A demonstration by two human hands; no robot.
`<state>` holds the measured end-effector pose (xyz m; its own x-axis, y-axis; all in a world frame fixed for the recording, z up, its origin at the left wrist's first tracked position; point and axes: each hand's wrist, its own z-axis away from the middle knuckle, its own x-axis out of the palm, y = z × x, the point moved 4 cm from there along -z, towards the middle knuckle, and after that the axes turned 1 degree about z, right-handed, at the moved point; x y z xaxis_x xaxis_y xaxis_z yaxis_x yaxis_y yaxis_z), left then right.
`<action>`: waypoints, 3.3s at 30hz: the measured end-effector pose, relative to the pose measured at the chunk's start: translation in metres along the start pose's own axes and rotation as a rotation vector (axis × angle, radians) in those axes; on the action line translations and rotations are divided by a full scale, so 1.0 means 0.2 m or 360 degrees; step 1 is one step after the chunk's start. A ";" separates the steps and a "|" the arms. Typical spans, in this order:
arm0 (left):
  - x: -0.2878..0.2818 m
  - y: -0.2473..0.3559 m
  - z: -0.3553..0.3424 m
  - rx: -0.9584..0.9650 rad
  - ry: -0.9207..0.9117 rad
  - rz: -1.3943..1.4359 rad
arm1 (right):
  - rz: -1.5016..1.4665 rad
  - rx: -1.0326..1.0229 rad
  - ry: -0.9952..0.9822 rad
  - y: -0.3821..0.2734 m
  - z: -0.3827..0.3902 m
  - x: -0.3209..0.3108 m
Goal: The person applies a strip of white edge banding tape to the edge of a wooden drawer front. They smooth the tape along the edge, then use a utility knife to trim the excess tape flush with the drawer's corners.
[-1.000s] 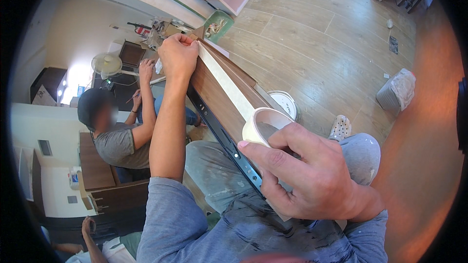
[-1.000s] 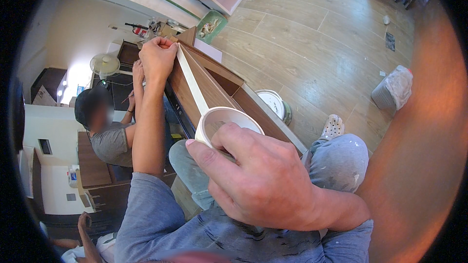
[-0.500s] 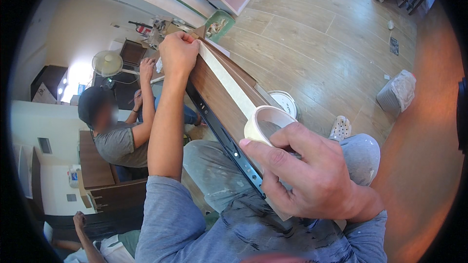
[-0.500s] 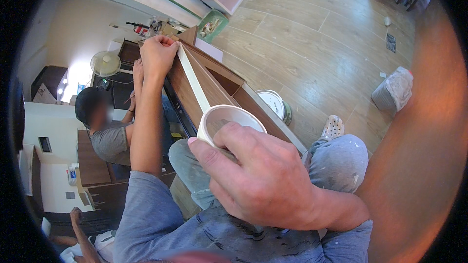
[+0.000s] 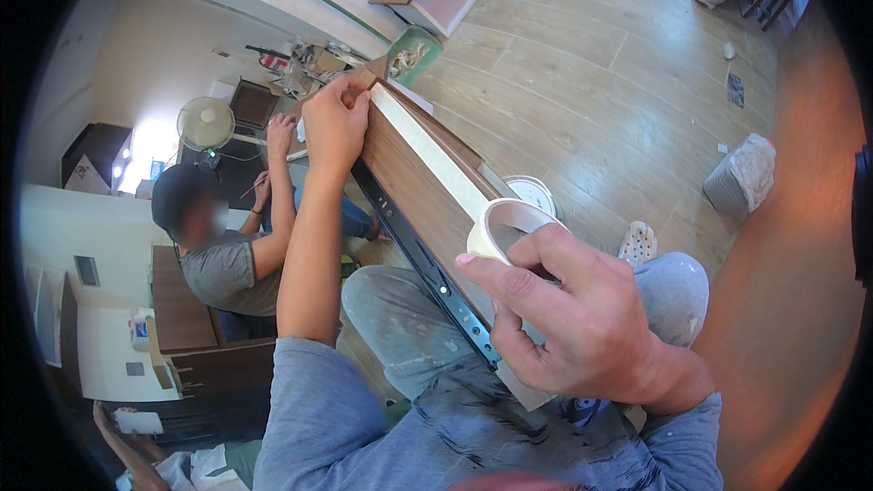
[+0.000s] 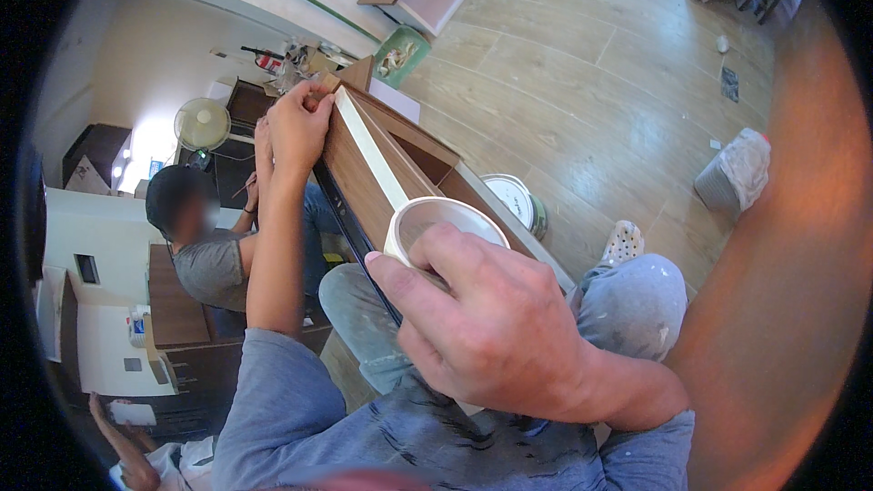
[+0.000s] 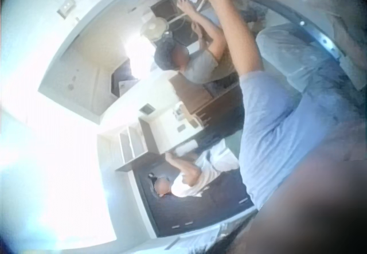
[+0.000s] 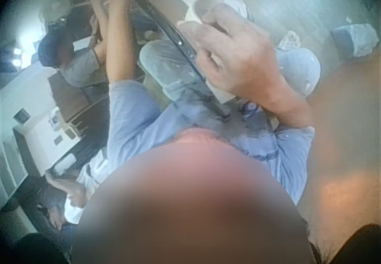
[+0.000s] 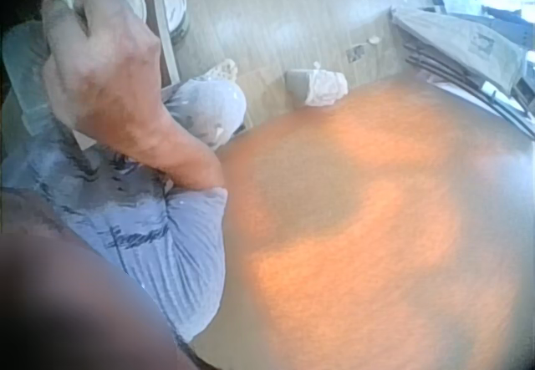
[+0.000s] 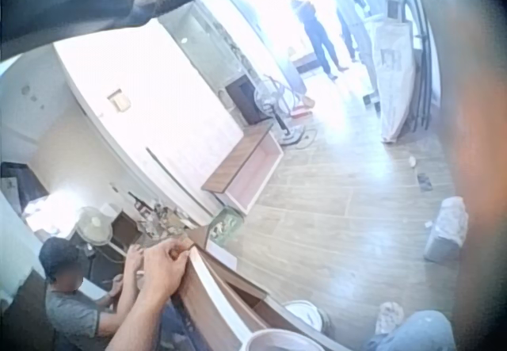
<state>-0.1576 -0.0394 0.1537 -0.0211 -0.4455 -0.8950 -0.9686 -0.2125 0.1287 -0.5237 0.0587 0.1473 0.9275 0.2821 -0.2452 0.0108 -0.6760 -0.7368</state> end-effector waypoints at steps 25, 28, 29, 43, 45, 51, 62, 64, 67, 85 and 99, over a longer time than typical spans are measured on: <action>-0.03 0.06 0.09 0.0464 -0.0284 -0.0644 | 0.0464 0.0279 -0.0248 -0.16 0.15 -0.15; -0.03 0.07 0.10 0.0476 -0.0288 -0.0652 | 0.0453 0.0404 -0.0234 -0.21 0.21 -0.21; -0.03 0.07 0.09 0.0476 -0.0285 -0.0652 | 0.0429 0.0468 -0.0238 -0.23 0.23 -0.24; -0.02 0.03 0.05 0.0456 -0.0395 -0.0589 | 0.0127 0.0814 0.0065 -0.33 0.47 -0.42; -0.01 0.02 0.04 0.0441 -0.0404 -0.0589 | 0.0151 0.0808 0.0056 -0.33 0.49 -0.42; -0.01 0.02 0.05 0.0405 -0.0446 -0.0546 | 0.0234 0.0910 0.0091 -0.31 0.52 -0.44; 0.00 0.01 0.04 0.0455 -0.0421 -0.0511 | 0.0049 0.1061 0.0190 -0.23 0.63 -0.38; 0.00 0.00 0.04 0.0453 -0.0413 -0.0520 | 0.0047 0.1088 0.0192 -0.23 0.64 -0.38; 0.01 -0.01 0.04 0.0456 -0.0400 -0.0531 | 0.0011 0.1138 0.0159 -0.22 0.64 -0.39; 0.02 -0.03 0.03 0.0425 -0.0378 -0.0531 | -0.0029 0.1112 0.0092 -0.21 0.65 -0.38; 0.03 -0.03 0.03 0.0403 -0.0422 -0.0565 | -0.0076 0.1113 0.0113 -0.22 0.66 -0.36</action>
<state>-0.1534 -0.0362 0.1458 0.2900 -0.1410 -0.9466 -0.9564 -0.0789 -0.2813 -0.6403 0.1571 0.1149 0.9544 0.2394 -0.1784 -0.1686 -0.0609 -0.9838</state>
